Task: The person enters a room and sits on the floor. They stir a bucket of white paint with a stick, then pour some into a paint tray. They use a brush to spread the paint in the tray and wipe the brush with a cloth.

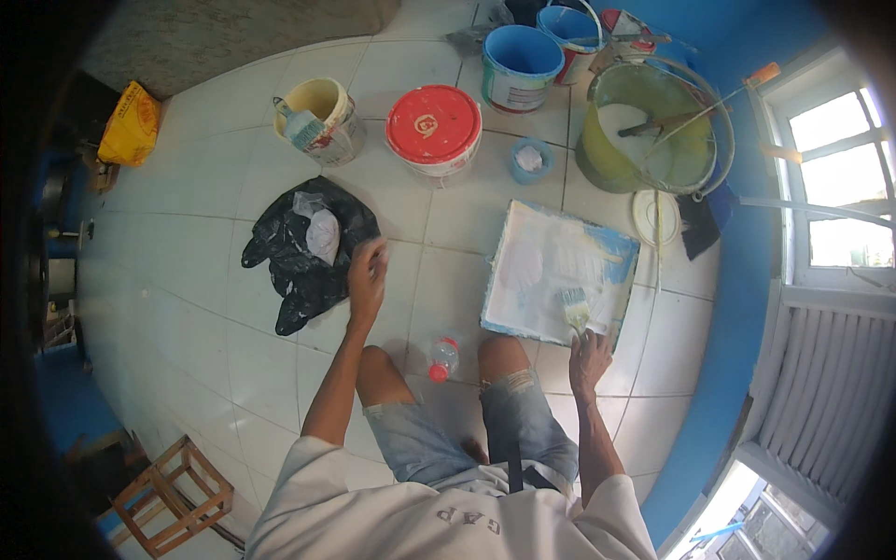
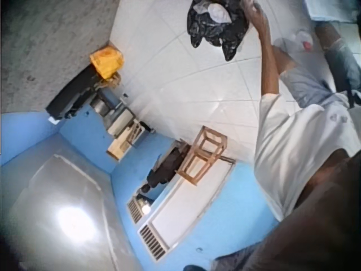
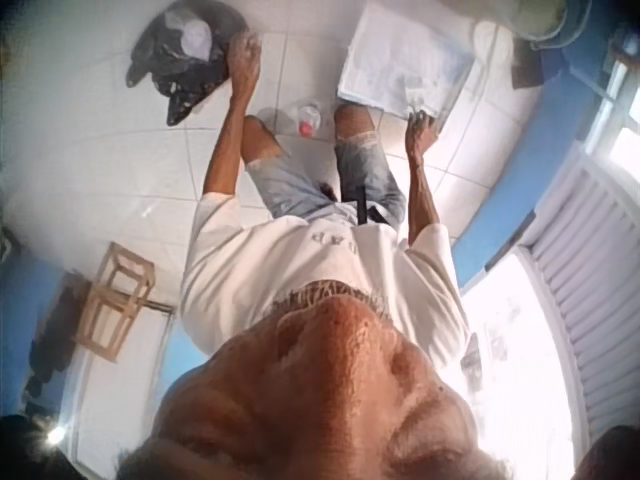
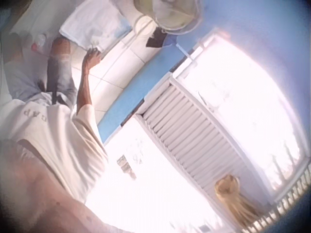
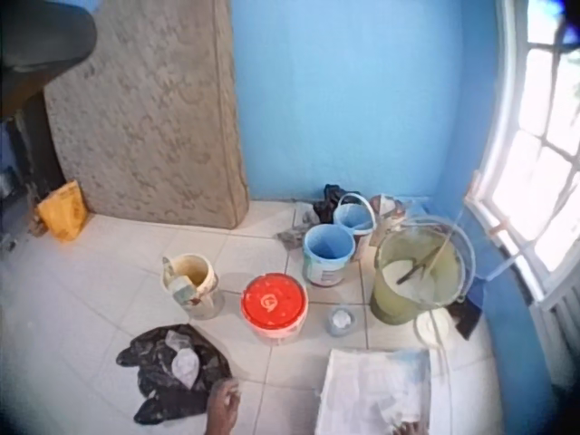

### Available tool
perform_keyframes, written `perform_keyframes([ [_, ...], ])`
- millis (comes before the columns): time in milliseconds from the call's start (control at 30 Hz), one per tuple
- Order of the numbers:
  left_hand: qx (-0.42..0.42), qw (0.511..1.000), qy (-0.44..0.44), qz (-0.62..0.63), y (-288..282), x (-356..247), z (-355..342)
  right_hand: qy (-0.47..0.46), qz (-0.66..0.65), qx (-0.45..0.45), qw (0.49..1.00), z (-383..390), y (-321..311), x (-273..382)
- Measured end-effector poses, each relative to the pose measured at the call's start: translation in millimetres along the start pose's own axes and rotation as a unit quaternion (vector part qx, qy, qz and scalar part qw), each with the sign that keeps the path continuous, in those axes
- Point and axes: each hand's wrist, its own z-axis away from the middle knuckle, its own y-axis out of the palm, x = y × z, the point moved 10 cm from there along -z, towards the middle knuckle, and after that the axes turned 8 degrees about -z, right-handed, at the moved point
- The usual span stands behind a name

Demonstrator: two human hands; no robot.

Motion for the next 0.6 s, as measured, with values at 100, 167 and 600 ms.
perform_keyframes([
  [100,-0.017,0.986,0.112,-0.126,24.7,-53.7,-70.6,0.024,-0.035,-0.010,0.999,-10.5,-18.1,21.5],
  [167,-0.032,0.950,0.203,-0.233,40.4,-88.1,-107.5,0.015,-0.094,0.000,0.995,-18.2,-26.7,30.0],
  [600,0.039,0.833,0.382,-0.399,88.0,-85.7,-159.3,0.015,-0.278,0.142,0.950,-44.8,-20.1,136.0],
])
